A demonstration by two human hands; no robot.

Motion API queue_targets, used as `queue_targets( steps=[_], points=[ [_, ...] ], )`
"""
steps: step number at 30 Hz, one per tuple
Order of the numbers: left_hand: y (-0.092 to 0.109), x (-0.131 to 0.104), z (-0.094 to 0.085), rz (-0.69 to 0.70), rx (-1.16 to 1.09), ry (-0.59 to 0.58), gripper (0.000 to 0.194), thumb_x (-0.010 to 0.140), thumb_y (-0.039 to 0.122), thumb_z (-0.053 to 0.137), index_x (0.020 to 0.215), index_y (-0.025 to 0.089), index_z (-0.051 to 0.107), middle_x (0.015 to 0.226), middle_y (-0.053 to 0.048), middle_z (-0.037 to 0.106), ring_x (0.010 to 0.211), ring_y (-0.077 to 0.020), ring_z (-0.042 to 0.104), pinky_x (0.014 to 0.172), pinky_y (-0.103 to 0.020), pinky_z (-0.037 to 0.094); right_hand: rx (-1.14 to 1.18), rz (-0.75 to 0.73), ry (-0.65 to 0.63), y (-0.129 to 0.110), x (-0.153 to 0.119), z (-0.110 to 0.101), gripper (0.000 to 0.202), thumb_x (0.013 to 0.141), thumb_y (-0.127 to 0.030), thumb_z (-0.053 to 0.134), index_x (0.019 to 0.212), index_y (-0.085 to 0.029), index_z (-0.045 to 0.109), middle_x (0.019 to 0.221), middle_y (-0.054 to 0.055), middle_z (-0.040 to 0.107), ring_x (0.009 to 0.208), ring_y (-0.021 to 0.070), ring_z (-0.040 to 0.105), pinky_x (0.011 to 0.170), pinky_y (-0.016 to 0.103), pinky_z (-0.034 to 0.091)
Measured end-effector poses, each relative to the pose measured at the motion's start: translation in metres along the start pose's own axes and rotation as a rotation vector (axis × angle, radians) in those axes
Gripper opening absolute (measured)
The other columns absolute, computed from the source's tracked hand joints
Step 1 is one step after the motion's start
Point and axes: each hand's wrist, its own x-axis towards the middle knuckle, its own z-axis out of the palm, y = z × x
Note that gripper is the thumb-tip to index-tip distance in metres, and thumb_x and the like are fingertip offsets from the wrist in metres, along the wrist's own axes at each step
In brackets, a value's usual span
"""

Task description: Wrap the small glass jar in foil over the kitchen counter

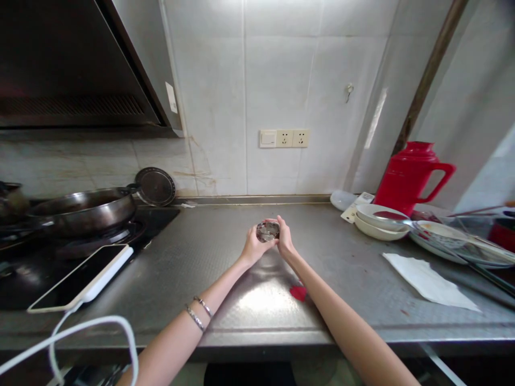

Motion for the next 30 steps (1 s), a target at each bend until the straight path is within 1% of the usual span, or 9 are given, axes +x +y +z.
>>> queue_targets(
  steps=[4,10,12,17,21,24,27,30],
  points=[
    [0.004,0.001,0.001,-0.014,-0.041,-0.004,0.06,0.057,0.031,0.084,0.107,0.016,0.054,0.103,-0.01,0.066,0.097,-0.0236,0.064,0.092,-0.039,0.047,0.018,-0.006,0.016,0.004,-0.002,0.002,0.047,0.075,-0.057,0.05,0.082,-0.017,0.073,0.078,0.005,0.074,0.074,0.0226,0.067,0.074,0.032,0.05],
    [0.017,0.0,-0.001,0.01,0.132,0.082,0.064,0.056,0.03,0.083,0.107,0.016,0.048,0.104,-0.011,0.065,0.094,-0.0225,0.064,0.086,-0.038,0.049,0.04,-0.016,0.069,0.01,-0.001,0.006,0.044,0.074,-0.055,0.052,0.086,-0.017,0.073,0.086,0.005,0.075,0.088,0.0241,0.067,0.079,0.031,0.05],
    [0.017,0.0,-0.003,0.024,0.148,0.082,0.065,0.056,0.031,0.083,0.108,0.016,0.047,0.103,-0.009,0.065,0.094,-0.0219,0.065,0.086,-0.037,0.05,0.059,-0.013,0.068,0.008,-0.002,0.006,0.045,0.073,-0.055,0.053,0.086,-0.016,0.073,0.086,0.005,0.075,0.088,0.0245,0.067,0.079,0.031,0.049],
    [0.009,0.006,-0.007,0.075,0.081,0.002,0.065,0.059,0.034,0.082,0.111,0.016,0.047,0.104,-0.009,0.065,0.095,-0.0217,0.064,0.087,-0.037,0.05,0.104,0.015,0.09,0.0,0.001,0.002,0.047,0.074,-0.055,0.048,0.078,-0.015,0.073,0.082,0.007,0.075,0.078,0.0237,0.068,0.069,0.031,0.05],
    [0.006,0.008,-0.008,0.063,-0.007,-0.089,0.065,0.06,0.033,0.081,0.113,0.016,0.047,0.106,-0.01,0.064,0.096,-0.0216,0.064,0.088,-0.037,0.05,0.122,0.008,0.151,-0.004,0.005,-0.003,0.038,0.075,-0.046,0.046,0.068,-0.017,0.071,0.081,0.007,0.075,0.076,0.0219,0.067,0.066,0.029,0.049],
    [0.008,0.005,-0.007,0.058,-0.076,-0.157,0.067,0.059,0.033,0.081,0.114,0.016,0.045,0.105,-0.009,0.064,0.095,-0.021,0.064,0.088,-0.037,0.05,0.13,0.005,0.172,-0.007,0.007,-0.003,0.029,0.072,-0.04,0.05,0.059,-0.019,0.066,0.081,0.007,0.075,0.077,0.021,0.067,0.068,0.029,0.05],
    [0.01,0.002,-0.006,0.048,-0.087,-0.202,0.07,0.059,0.032,0.082,0.116,0.016,0.044,0.106,-0.01,0.065,0.097,-0.0214,0.064,0.091,-0.038,0.049,0.114,0.008,0.149,-0.012,0.006,-0.002,0.018,0.065,-0.033,0.058,0.063,-0.019,0.068,0.082,0.005,0.075,0.079,0.0209,0.066,0.07,0.029,0.05],
    [0.013,-0.001,-0.006,0.054,-0.076,-0.223,0.072,0.058,0.03,0.082,0.118,0.016,0.044,0.11,-0.011,0.065,0.101,-0.0227,0.063,0.094,-0.039,0.048,0.087,0.021,0.06,-0.019,0.003,-0.001,0.019,0.063,-0.03,0.063,0.074,-0.018,0.073,0.085,0.005,0.075,0.085,0.0226,0.067,0.074,0.03,0.05]
  ],
)
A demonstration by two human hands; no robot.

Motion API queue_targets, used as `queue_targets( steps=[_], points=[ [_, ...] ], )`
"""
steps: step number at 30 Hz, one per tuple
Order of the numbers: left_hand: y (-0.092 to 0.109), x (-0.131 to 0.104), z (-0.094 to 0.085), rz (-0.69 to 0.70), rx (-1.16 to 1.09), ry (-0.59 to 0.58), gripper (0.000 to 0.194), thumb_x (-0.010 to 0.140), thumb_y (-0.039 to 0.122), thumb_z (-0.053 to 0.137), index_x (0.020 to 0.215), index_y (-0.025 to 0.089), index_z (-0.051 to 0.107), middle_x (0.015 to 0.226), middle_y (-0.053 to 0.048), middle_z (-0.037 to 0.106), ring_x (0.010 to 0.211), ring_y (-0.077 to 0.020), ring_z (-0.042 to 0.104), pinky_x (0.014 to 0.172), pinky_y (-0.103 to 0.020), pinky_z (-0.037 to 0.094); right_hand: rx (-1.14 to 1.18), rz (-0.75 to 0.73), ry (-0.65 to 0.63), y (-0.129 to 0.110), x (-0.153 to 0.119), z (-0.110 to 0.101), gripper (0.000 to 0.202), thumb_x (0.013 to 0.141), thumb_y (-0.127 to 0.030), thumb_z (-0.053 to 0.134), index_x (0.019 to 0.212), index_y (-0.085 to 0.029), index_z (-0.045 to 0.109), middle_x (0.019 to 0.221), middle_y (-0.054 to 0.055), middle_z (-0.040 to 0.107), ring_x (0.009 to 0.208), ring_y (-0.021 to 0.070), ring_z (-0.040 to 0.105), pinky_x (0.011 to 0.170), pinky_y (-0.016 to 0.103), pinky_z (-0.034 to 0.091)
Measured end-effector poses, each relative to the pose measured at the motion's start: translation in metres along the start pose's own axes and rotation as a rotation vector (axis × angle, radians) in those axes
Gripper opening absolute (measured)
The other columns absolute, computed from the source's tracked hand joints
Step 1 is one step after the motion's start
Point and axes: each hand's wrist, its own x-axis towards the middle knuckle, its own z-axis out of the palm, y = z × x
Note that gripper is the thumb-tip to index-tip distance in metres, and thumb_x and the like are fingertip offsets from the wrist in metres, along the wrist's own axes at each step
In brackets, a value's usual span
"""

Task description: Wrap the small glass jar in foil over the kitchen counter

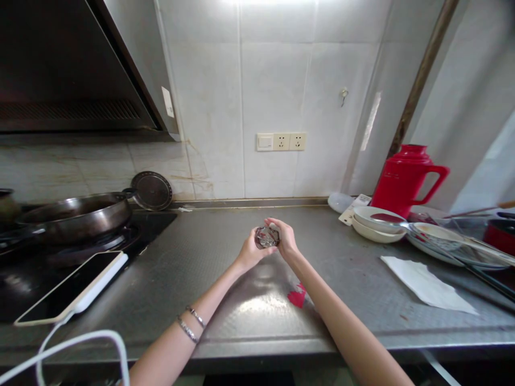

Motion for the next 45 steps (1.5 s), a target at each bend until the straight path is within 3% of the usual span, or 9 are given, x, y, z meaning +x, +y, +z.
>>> queue_targets(
  steps=[5,11,17,20,25,33,40,45],
  points=[
    [0.003,0.001,-0.002,0.008,-0.095,-0.013,0.069,0.06,0.026,0.081,0.118,0.015,0.046,0.114,-0.012,0.064,0.104,-0.0227,0.063,0.096,-0.039,0.047,-0.122,0.049,-0.225,-0.011,-0.002,-0.004,0.023,0.067,-0.033,0.062,0.079,-0.019,0.076,0.09,0.006,0.075,0.089,0.0251,0.067,0.08,0.034,0.049],
    [0.009,0.001,0.001,-0.008,-0.226,-0.057,0.065,0.057,0.025,0.083,0.112,0.014,0.049,0.111,-0.013,0.064,0.103,-0.0237,0.063,0.097,-0.042,0.046,-0.183,0.055,-0.318,-0.018,0.0,-0.01,0.021,0.066,-0.032,0.063,0.073,-0.018,0.076,0.084,0.007,0.075,0.084,0.0247,0.066,0.077,0.033,0.049],
    [0.011,-0.001,0.001,0.002,-0.175,-0.048,0.065,0.059,0.027,0.082,0.113,0.015,0.049,0.112,-0.012,0.063,0.104,-0.0233,0.062,0.095,-0.04,0.047,-0.106,0.117,-0.386,-0.018,-0.008,-0.005,0.026,0.073,-0.038,0.06,0.081,-0.019,0.075,0.09,0.006,0.075,0.082,0.0221,0.067,0.078,0.032,0.049],
    [0.008,0.0,-0.002,0.011,-0.133,-0.05,0.064,0.062,0.029,0.08,0.115,0.015,0.048,0.113,-0.012,0.063,0.103,-0.0225,0.063,0.094,-0.039,0.047,-0.045,0.206,-0.38,-0.018,-0.012,-0.002,0.036,0.08,-0.047,0.055,0.085,-0.016,0.074,0.086,0.009,0.074,0.077,0.022,0.067,0.074,0.033,0.051],
    [0.002,0.002,-0.002,0.024,-0.084,0.003,0.063,0.063,0.031,0.079,0.115,0.014,0.046,0.114,-0.013,0.062,0.106,-0.0228,0.061,0.096,-0.04,0.046,-0.011,0.208,-0.28,-0.012,-0.012,0.001,0.041,0.084,-0.049,0.049,0.081,-0.015,0.073,0.084,0.009,0.074,0.075,0.0207,0.068,0.071,0.031,0.051],
    [0.005,-0.002,-0.001,0.03,0.101,0.134,0.064,0.064,0.033,0.078,0.114,0.016,0.042,0.11,-0.013,0.063,0.099,-0.0225,0.063,0.092,-0.04,0.048,0.009,0.139,-0.213,0.001,-0.012,0.006,0.049,0.079,-0.061,0.049,0.082,-0.017,0.071,0.083,0.009,0.074,0.088,0.0255,0.068,0.076,0.033,0.052],
    [0.005,-0.003,0.0,0.057,0.274,0.33,0.072,0.061,0.029,0.08,0.119,0.017,0.04,0.119,-0.015,0.056,0.112,-0.0264,0.057,0.098,-0.043,0.043,0.017,0.136,-0.165,0.011,-0.015,0.014,0.051,0.075,-0.063,0.053,0.096,-0.018,0.067,0.093,0.006,0.073,0.095,0.0241,0.066,0.084,0.033,0.05],
    [0.002,-0.002,0.001,-0.019,0.187,0.226,0.099,0.055,0.027,0.083,0.136,0.015,0.026,0.127,-0.019,0.053,0.119,-0.0302,0.053,0.104,-0.049,0.037,0.035,0.124,-0.103,0.012,-0.011,0.008,0.049,0.077,-0.059,0.053,0.101,-0.019,0.067,0.102,0.006,0.071,0.1,0.0231,0.064,0.089,0.033,0.049]
  ],
)
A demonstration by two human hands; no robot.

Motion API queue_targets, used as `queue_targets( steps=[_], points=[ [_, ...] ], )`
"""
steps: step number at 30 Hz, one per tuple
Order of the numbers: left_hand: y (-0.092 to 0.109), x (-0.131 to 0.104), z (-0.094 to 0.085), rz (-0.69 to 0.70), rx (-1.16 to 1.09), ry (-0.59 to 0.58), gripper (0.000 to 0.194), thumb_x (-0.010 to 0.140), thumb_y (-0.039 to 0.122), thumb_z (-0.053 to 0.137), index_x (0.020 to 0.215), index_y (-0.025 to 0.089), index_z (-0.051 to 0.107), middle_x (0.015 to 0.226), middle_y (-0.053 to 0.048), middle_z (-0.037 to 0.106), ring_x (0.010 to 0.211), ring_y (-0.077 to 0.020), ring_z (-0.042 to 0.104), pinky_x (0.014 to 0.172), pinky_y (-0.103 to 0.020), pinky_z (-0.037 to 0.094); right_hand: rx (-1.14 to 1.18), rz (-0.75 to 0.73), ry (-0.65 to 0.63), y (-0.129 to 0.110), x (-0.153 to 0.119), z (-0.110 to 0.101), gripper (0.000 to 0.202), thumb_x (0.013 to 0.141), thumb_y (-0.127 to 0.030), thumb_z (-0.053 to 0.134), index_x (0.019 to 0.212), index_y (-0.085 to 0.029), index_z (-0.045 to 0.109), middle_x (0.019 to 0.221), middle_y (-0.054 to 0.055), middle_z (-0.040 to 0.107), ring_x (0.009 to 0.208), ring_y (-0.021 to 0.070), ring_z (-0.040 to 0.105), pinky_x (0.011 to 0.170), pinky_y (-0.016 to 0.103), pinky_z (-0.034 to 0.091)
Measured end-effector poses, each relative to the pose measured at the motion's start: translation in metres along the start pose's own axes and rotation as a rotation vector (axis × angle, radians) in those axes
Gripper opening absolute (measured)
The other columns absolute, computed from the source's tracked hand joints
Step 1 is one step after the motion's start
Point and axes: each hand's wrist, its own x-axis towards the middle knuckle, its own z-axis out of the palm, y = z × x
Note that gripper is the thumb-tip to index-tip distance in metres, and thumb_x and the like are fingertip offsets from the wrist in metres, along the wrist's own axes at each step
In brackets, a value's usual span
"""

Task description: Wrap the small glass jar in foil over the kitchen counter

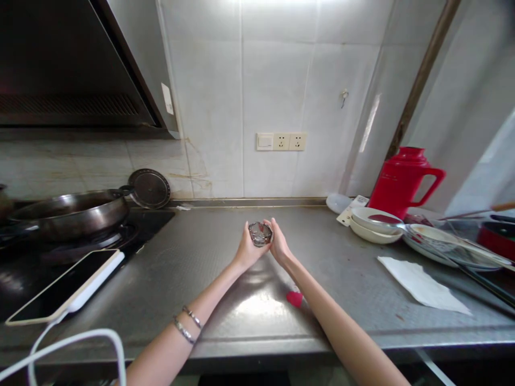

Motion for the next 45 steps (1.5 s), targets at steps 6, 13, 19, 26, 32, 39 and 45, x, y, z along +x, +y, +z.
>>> queue_targets(
  steps=[6,13,19,26,32,39,45],
  points=[
    [0.003,0.001,-0.002,0.032,-0.081,-0.228,0.079,0.065,0.028,0.076,0.133,0.016,0.038,0.126,-0.016,0.057,0.113,-0.0269,0.058,0.1,-0.044,0.044,-0.058,0.055,-0.024,-0.019,0.006,-0.016,0.051,0.079,-0.061,0.049,0.09,-0.016,0.07,0.092,0.01,0.074,0.09,0.025,0.067,0.079,0.034,0.052],
    [0.01,-0.001,-0.007,0.106,0.123,-0.105,0.071,0.044,0.027,0.088,0.108,0.015,0.061,0.109,-0.013,0.063,0.105,-0.0301,0.058,0.097,-0.047,0.043,-0.184,0.079,-0.143,-0.02,-0.001,-0.015,0.056,0.08,-0.064,0.047,0.081,-0.015,0.073,0.082,0.01,0.074,0.079,0.0236,0.068,0.076,0.033,0.052],
    [0.005,-0.003,-0.001,0.032,0.009,-0.112,0.067,0.053,0.028,0.084,0.11,0.015,0.05,0.105,-0.011,0.065,0.097,-0.0235,0.063,0.09,-0.041,0.048,-0.121,0.1,-0.144,-0.018,-0.006,-0.009,0.058,0.081,-0.065,0.044,0.08,-0.014,0.073,0.077,0.011,0.074,0.08,0.0247,0.069,0.075,0.034,0.053],
    [0.004,-0.005,0.001,0.071,0.069,0.015,0.07,0.054,0.032,0.084,0.11,0.016,0.045,0.108,-0.012,0.06,0.105,-0.0255,0.059,0.092,-0.042,0.046,-0.062,0.039,-0.108,-0.015,-0.01,-0.002,0.056,0.077,-0.066,0.047,0.08,-0.016,0.071,0.083,0.01,0.074,0.09,0.0265,0.067,0.079,0.034,0.052],
    [-0.001,-0.008,0.005,0.066,0.048,0.185,0.074,0.051,0.034,0.085,0.111,0.018,0.046,0.11,-0.01,0.059,0.105,-0.0251,0.058,0.094,-0.041,0.043,-0.087,0.013,-0.122,-0.011,-0.011,0.002,0.056,0.075,-0.067,0.049,0.089,-0.017,0.07,0.095,0.007,0.073,0.098,0.0255,0.065,0.086,0.033,0.049],
    [0.006,-0.013,0.005,-0.044,-0.039,-0.009,0.088,0.06,0.034,0.08,0.133,0.016,0.035,0.122,-0.017,0.059,0.119,-0.0304,0.053,0.102,-0.046,0.038,-0.064,0.018,-0.061,-0.006,-0.001,-0.01,0.056,0.076,-0.068,0.048,0.087,-0.018,0.071,0.09,0.009,0.074,0.092,0.0259,0.066,0.079,0.034,0.052],
    [0.011,-0.008,0.0,0.073,0.027,-0.15,0.079,0.058,0.032,0.082,0.128,0.017,0.047,0.117,-0.014,0.064,0.108,-0.0283,0.061,0.099,-0.044,0.045,-0.072,0.078,-0.074,-0.023,0.004,-0.02,0.066,0.079,-0.071,0.038,0.082,-0.016,0.073,0.077,0.012,0.074,0.084,0.0282,0.068,0.075,0.039,0.053]
  ],
)
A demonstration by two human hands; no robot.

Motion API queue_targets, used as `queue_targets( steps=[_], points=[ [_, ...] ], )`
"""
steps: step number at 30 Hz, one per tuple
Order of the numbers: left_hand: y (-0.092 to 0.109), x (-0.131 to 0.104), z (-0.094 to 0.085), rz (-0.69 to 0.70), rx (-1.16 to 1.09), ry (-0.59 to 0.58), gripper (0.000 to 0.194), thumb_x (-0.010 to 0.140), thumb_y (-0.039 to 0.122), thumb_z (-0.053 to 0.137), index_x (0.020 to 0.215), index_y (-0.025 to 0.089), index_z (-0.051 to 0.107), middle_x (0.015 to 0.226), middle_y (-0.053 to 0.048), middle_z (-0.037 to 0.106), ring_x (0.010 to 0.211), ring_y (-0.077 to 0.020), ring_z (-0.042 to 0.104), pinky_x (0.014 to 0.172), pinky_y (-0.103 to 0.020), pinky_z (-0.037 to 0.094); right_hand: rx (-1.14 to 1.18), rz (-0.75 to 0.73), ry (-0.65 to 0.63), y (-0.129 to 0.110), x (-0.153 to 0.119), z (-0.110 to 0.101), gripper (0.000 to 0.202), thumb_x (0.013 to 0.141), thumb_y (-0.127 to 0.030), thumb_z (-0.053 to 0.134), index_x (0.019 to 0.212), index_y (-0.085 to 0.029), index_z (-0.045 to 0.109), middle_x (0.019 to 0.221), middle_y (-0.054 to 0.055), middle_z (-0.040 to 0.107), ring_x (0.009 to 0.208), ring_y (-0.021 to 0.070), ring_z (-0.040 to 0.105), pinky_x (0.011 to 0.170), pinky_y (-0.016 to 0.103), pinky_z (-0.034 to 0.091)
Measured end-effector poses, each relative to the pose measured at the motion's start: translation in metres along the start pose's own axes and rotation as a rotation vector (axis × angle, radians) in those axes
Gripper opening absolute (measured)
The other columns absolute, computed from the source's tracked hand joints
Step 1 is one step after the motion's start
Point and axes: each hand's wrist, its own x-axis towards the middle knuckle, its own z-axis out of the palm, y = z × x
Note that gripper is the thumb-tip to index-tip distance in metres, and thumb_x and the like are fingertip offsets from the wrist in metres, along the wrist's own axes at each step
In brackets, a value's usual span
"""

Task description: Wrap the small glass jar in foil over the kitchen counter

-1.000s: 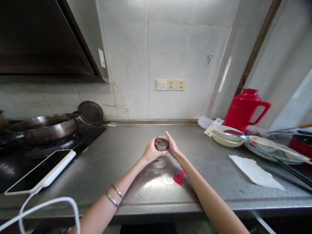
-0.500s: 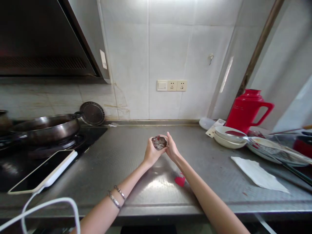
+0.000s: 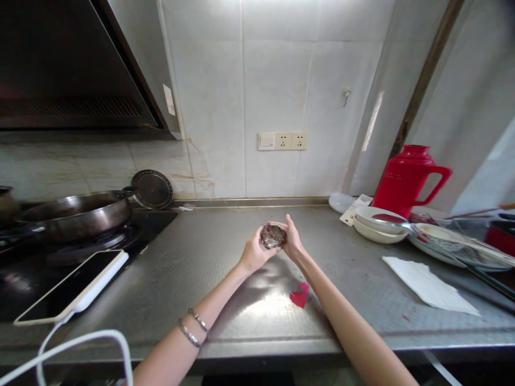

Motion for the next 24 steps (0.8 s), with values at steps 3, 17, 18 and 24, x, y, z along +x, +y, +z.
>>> queue_targets(
  steps=[3,17,18,24],
  points=[
    [-0.007,0.004,-0.002,0.008,-0.009,-0.015,0.084,0.05,0.031,0.086,0.124,0.016,0.051,0.116,-0.014,0.064,0.106,-0.028,0.062,0.097,-0.043,0.047,-0.042,-0.011,-0.031,-0.002,-0.002,0.002,0.065,0.079,-0.07,0.04,0.082,-0.015,0.073,0.077,0.012,0.074,0.085,0.0281,0.069,0.078,0.038,0.053],
    [0.004,0.0,0.002,-0.061,0.173,0.199,0.075,0.055,0.039,0.084,0.119,0.017,0.051,0.105,-0.01,0.069,0.096,-0.0248,0.065,0.085,-0.037,0.05,-0.094,-0.187,0.109,0.018,0.002,0.011,0.06,0.073,-0.071,0.048,0.081,-0.017,0.073,0.081,0.007,0.074,0.087,0.0259,0.067,0.079,0.034,0.051],
    [0.002,0.0,0.003,-0.072,0.184,0.218,0.078,0.054,0.04,0.084,0.12,0.018,0.049,0.106,-0.011,0.068,0.097,-0.0255,0.064,0.086,-0.038,0.05,-0.118,-0.201,0.118,0.018,0.002,0.012,0.061,0.073,-0.071,0.047,0.083,-0.017,0.073,0.083,0.007,0.074,0.087,0.0258,0.067,0.08,0.034,0.05],
    [-0.016,0.004,0.006,-0.092,0.064,0.249,0.079,0.059,0.041,0.081,0.121,0.016,0.039,0.119,-0.016,0.058,0.109,-0.027,0.058,0.094,-0.042,0.045,-0.271,-0.232,0.158,0.021,-0.005,0.019,0.062,0.076,-0.07,0.045,0.097,-0.017,0.072,0.101,0.007,0.072,0.101,0.0261,0.062,0.093,0.035,0.043]
  ],
)
